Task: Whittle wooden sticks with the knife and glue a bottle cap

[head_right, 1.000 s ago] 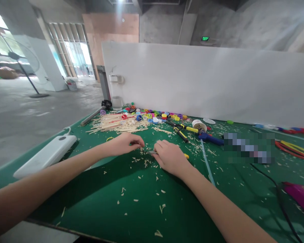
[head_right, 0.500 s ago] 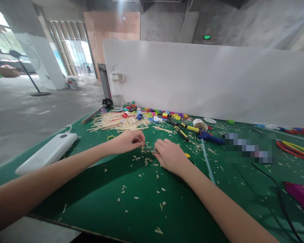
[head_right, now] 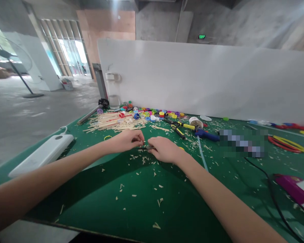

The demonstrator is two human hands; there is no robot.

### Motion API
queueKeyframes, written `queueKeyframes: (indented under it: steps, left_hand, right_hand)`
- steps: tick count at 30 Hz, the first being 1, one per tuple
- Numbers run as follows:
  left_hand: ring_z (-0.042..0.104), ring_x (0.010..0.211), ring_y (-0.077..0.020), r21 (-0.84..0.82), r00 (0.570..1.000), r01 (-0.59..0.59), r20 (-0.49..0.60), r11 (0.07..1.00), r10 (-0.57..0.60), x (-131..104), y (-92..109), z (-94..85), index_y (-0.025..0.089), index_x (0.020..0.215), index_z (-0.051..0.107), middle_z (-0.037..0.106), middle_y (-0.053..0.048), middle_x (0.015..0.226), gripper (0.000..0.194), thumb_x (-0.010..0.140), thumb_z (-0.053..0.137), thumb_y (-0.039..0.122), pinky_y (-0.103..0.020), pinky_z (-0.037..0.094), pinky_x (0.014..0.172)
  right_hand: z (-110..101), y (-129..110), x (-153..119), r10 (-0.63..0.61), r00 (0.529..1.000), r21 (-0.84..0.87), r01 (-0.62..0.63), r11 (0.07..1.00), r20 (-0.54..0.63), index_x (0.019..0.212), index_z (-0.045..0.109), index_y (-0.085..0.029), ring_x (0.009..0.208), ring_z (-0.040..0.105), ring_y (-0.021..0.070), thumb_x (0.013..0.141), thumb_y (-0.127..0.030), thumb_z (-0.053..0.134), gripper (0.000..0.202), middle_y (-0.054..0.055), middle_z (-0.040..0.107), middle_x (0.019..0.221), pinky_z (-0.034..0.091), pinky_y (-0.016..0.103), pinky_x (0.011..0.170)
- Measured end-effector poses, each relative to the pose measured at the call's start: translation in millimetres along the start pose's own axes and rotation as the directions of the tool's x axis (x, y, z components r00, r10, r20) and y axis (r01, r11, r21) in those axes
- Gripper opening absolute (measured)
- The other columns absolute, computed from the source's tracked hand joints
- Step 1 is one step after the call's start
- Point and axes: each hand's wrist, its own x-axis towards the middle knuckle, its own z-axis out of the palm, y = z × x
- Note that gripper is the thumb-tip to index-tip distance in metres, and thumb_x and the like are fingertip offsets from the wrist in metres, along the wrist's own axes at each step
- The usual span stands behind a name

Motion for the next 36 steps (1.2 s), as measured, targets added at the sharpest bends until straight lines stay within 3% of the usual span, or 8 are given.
queueKeyframes:
  steps: [5,8,12,16,20,28,36]
  left_hand:
    - [0.064,0.075,-0.0122,0.002,1.000,-0.011,0.013,1.000,0.011,-4,-1,-2.2,0.019,0.090,0.056,0.070,-0.002,0.084,0.009,0.083,0.050,0.018,-0.024,0.046,0.067]
    - [0.065,0.077,-0.0133,-0.064,0.997,0.069,-0.030,0.996,-0.071,-5,-8,-2.6,0.018,0.091,0.054,0.069,-0.003,0.082,0.009,0.083,0.052,0.022,-0.025,0.048,0.067]
    - [0.066,0.079,-0.0128,-0.138,0.996,0.068,-0.047,0.988,-0.075,-6,-16,-0.5,0.019,0.093,0.054,0.069,-0.003,0.083,0.010,0.085,0.050,0.020,-0.026,0.050,0.072]
    - [0.065,0.077,-0.0136,-0.101,0.993,0.078,-0.079,0.992,-0.086,-6,-21,1.5,0.019,0.094,0.058,0.069,-0.003,0.084,0.013,0.084,0.051,0.022,-0.027,0.049,0.071]
    - [0.064,0.075,-0.0131,-0.132,0.990,0.094,-0.094,0.987,-0.107,-6,-21,2.3,0.019,0.095,0.061,0.070,-0.004,0.085,0.016,0.083,0.053,0.024,-0.027,0.049,0.070]
    - [0.061,0.070,-0.0119,-0.158,0.988,0.081,-0.119,0.984,-0.100,-6,-15,8.2,0.018,0.090,0.062,0.067,-0.003,0.080,0.016,0.083,0.055,0.031,-0.026,0.048,0.067]
    - [0.065,0.075,-0.0126,-0.272,0.987,0.077,-0.112,0.959,-0.111,-5,-18,7.1,0.016,0.090,0.060,0.069,-0.005,0.081,0.011,0.080,0.054,0.020,-0.028,0.052,0.075]
  right_hand:
    - [1,-6,10,0.023,0.997,0.078,-0.029,0.997,0.072,0.076,0.047,-0.021,0.065,0.048,0.0151,0.086,-0.029,0.047,0.013,0.004,0.058,0.076,0.032,0.029,0.057]
    - [1,-13,10,0.006,1.000,0.022,-0.006,1.000,0.016,0.077,0.048,-0.020,0.071,0.050,0.0170,0.087,-0.028,0.046,0.013,0.006,0.059,0.078,0.034,0.030,0.061]
    - [-3,-17,-1,-0.031,0.999,-0.018,0.031,0.999,-0.012,0.077,0.050,-0.019,0.073,0.050,0.0172,0.088,-0.027,0.046,0.014,0.006,0.058,0.080,0.037,0.031,0.064]
    - [-4,-6,-16,0.003,0.998,0.011,-0.002,1.000,-0.060,0.083,0.055,-0.019,0.074,0.053,0.0158,0.090,-0.029,0.045,0.017,0.007,0.058,0.089,0.041,0.030,0.064]
    - [-1,4,-25,0.020,0.991,0.033,-0.016,0.999,-0.131,0.100,0.059,-0.019,0.083,0.057,0.0175,0.090,-0.029,0.047,0.018,0.009,0.060,0.098,0.044,0.031,0.071]
    - [0,-1,-24,0.032,0.984,0.044,-0.024,0.999,-0.175,0.090,0.058,-0.019,0.081,0.054,0.0177,0.088,-0.025,0.047,0.013,0.007,0.061,0.087,0.042,0.031,0.069]
    - [8,-3,-18,0.030,0.978,0.005,-0.030,1.000,-0.205,0.084,0.055,-0.019,0.078,0.051,0.0169,0.087,-0.025,0.048,0.010,0.006,0.057,0.082,0.038,0.029,0.063]
